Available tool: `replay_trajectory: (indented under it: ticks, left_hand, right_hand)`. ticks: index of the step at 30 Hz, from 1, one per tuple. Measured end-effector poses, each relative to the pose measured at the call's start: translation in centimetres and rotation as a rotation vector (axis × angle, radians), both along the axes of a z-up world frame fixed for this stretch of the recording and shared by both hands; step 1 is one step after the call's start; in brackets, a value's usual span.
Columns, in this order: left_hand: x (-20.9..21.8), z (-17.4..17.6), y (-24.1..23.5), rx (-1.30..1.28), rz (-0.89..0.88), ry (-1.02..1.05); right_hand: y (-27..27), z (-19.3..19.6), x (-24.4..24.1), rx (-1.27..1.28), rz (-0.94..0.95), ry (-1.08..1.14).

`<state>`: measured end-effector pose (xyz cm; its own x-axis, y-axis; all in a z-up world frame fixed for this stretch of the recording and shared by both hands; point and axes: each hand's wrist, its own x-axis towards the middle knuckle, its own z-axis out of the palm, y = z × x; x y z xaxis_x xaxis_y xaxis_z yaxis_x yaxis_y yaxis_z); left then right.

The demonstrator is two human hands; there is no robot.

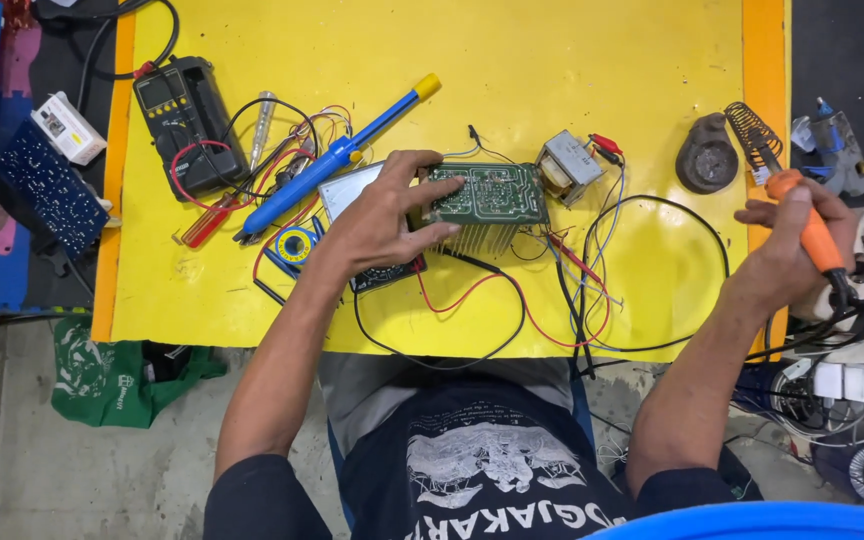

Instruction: The person uses a soldering iron and a desoldering pump to work on a green circuit board. They then use pliers to adjust components on a metal heatsink attached to the board before returning to soldering.

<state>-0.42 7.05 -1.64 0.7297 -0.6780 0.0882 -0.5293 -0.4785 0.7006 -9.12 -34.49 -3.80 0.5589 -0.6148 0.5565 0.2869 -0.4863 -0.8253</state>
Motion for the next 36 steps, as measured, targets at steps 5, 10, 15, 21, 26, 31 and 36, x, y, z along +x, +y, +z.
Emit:
replay_trajectory:
  ticks: [5,10,15,21,26,31,36]
  left_hand:
    - [1.2,0.0,-1.1,-0.004,0.079,0.088]
    - [2.0,-0.5,-1.8,-0.023,0.146,0.114]
    - [2.2,-0.4,-2.2,-0.118,0.294,0.148]
    - [2.6,1.6,-3.2,-0.062,0.577,0.561]
    - [0.2,0.9,-5.2,-0.027,0.703,0.584]
    - [-2.6,0.3,-6.1,-0.051,0.775,0.461]
    - [-3.0,-0.6,-6.4,-0.026,0.783,0.335]
  right_hand:
    - [1.1,-0.9,0.6,0.154,0.060,0.078]
    - [1.6,-2.4,-0.6,0.333,0.055,0.151]
    - [0.8,-5.8,-2.9,0.237,0.081,0.247]
    - [9.1,-0.7,-4.9,-0.217,-0.048,0.241]
    - [12.9,0.9,-3.7,-0.346,0.116,0.111]
    - [15.6,1.3,-1.7,-0.447,0.299,0.070]
    - [19.0,3.9,1.4,-0.561,0.615,0.104]
